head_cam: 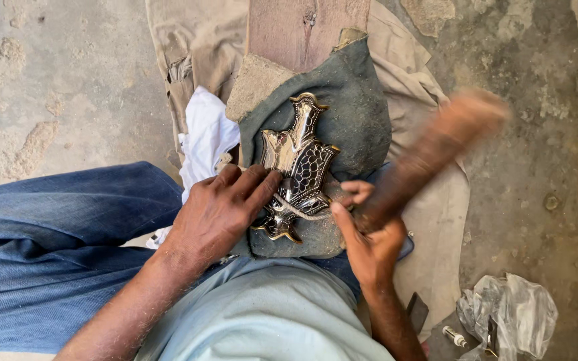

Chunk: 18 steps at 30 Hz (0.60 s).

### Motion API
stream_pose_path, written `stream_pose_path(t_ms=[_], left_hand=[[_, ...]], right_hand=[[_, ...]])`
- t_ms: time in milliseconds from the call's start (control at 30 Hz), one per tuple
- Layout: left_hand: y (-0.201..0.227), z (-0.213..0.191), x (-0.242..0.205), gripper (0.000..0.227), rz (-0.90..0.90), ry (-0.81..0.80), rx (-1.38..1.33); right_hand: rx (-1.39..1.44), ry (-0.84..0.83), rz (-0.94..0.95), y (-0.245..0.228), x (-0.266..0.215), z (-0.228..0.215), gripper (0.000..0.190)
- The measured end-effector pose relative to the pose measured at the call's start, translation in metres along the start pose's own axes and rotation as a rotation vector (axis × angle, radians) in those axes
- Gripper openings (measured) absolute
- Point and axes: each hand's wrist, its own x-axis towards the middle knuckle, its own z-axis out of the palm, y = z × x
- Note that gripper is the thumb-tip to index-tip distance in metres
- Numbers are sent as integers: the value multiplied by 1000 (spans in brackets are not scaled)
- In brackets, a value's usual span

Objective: The person sits on the floor and uses a wooden mallet to repeatedly strike a metal chisel held against a decorative metal object. The object is wrapped in cloth and secured with rope on the person's lap. The person adjusts the chisel position occasionally while continuing to hammer.

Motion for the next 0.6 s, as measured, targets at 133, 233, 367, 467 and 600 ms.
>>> stream_pose_path(t_ms=[133,233,367,467,600], left_hand=[[-1,-3,3,58,10,-16,94],[-2,-10,-11,56,21,-75,149],[1,-19,-32,51,89,-174,182],[4,-14,-45,46,59,-253,66],[-1,-15,-44,48,-29,-239,-75]], right_hand=[[-96,-37,103,-4,13,8,20],[-92,-59,256,5,16,3,18],[37,-35,398,14,18,-3,23],[5,-75,195,16,18,-1,21],[-12,-51,245,14,20,3,23]])
